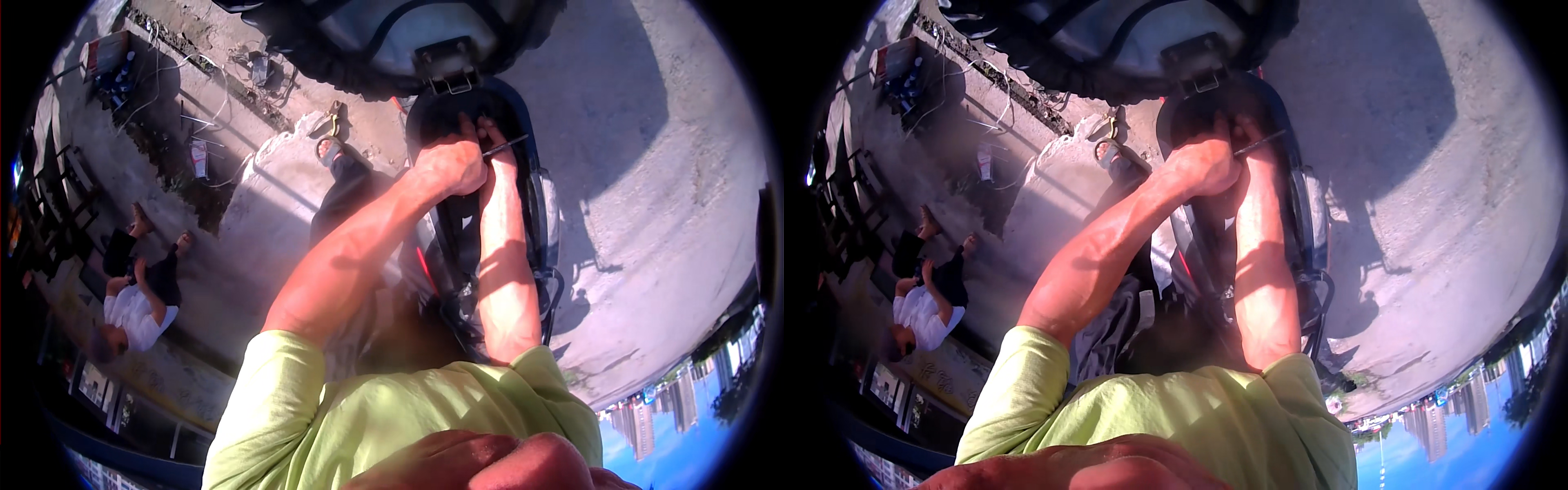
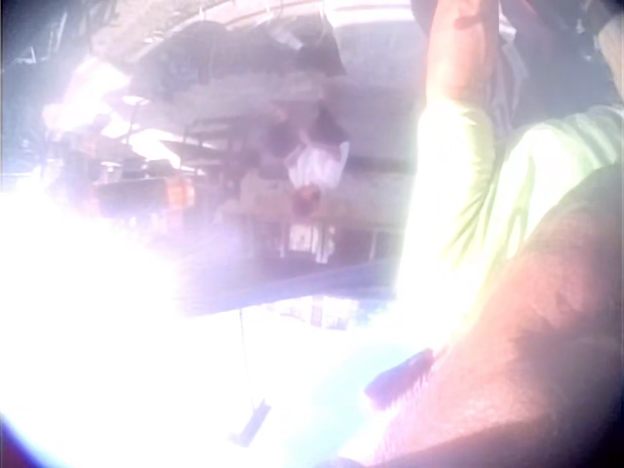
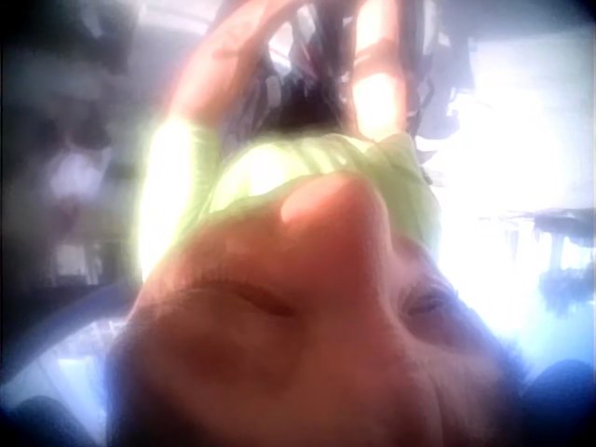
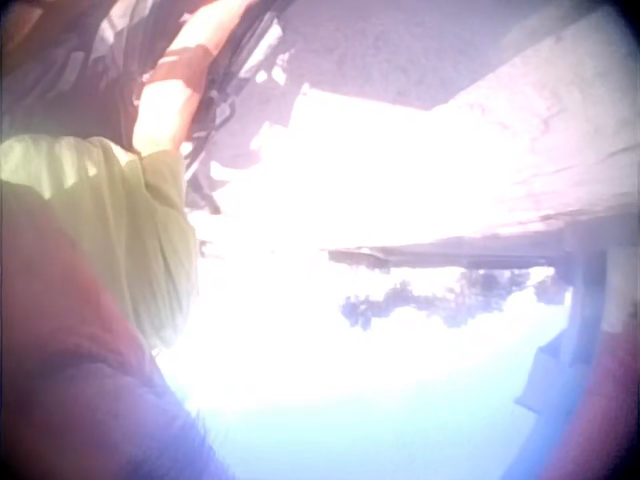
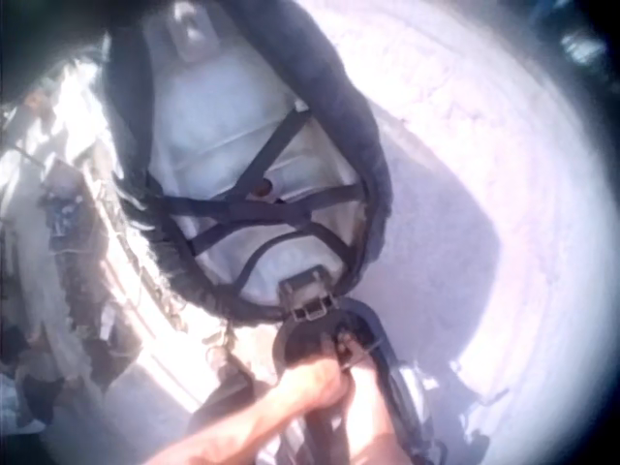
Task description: The person uses a screwdriver to loosen and remove screws from the interior storage compartment of a moped, handles the detached plastic component, and sets it aside.
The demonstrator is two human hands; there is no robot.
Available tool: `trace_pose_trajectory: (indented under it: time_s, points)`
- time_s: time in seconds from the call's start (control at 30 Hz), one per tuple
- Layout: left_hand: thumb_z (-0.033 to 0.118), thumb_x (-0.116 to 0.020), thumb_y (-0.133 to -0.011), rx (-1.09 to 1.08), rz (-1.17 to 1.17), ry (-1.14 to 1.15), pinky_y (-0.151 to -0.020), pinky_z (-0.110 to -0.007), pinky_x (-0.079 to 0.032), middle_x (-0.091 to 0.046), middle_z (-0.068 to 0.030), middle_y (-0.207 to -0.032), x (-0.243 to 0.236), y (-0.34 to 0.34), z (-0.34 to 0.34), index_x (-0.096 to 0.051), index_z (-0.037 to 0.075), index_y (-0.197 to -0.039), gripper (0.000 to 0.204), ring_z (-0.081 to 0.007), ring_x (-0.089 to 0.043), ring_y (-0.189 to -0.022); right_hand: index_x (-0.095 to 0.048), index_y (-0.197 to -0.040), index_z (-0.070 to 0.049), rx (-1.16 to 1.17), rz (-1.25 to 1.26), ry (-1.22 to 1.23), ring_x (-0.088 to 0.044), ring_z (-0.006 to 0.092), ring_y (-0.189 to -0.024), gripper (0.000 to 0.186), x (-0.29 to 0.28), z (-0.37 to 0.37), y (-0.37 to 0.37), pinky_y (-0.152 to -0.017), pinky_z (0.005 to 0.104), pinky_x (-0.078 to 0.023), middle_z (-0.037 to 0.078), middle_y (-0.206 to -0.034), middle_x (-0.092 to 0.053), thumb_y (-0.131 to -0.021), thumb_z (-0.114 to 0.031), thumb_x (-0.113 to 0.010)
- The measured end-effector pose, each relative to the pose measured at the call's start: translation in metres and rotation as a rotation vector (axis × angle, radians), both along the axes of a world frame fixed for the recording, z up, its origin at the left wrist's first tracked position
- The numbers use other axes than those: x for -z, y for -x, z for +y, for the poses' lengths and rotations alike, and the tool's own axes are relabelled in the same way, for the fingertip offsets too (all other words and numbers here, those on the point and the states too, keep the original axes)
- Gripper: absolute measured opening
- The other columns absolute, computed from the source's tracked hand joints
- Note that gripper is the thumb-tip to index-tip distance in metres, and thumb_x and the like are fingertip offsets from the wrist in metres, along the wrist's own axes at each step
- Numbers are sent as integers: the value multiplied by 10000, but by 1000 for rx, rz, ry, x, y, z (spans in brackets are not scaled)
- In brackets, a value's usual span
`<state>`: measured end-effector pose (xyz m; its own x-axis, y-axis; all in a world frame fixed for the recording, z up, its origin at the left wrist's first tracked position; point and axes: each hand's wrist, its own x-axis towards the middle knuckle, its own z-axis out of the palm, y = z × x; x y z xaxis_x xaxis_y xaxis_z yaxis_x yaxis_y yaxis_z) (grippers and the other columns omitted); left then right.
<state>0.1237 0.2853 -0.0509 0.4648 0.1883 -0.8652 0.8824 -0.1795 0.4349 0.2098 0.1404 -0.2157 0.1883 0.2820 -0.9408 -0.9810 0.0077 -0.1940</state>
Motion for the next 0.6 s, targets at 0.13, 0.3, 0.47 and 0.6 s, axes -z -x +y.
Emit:
trace_pose_trajectory:
  time_s: [0.13, 0.3, 0.47, 0.6]
  points:
    - [285, -509, -994, 27, -2, 31, -1113, -467, -524, -623, -326, -1460, -3, 0, 4, -135, -112, -1681, 877, -426, -644, -1337, -718, -1016, -65, 172, -61, 129, -654, 204, -860, 212, -16, 20, 5, -785, 329, -538, 67, -892, -687, -971, -246, -819]
    - [304, -523, -989, 33, -17, 72, -1117, -469, -523, -616, -323, -1474, 5, 2, 6, -156, -115, -1677, 885, -424, -637, -1347, -722, -1032, -59, 198, -86, 125, -657, 207, -872, 221, -17, 23, 5, -796, 330, -538, 72, -912, -694, -975, -252, -813]
    - [300, -528, -988, 23, -2, 61, -1129, -468, -513, -601, -324, -1491, -1, 0, 7, -172, -109, -1677, 877, -424, -628, -1360, -725, -1047, -52, 183, -85, 109, -660, 210, -883, 231, -12, 17, 6, -807, 331, -537, 77, -933, -700, -979, -258, -807]
    - [318, -550, -969, 12, -56, -15, -1116, -462, -522, -641, -375, -1383, 4, 5, 2, -233, -136, -1649, 877, -441, -658, -1304, -728, -1059, -47, 173, -78, 97, -663, 212, -893, 241, -9, 15, 11, -815, 331, -536, 81, -949, -705, -982, -263, -802]
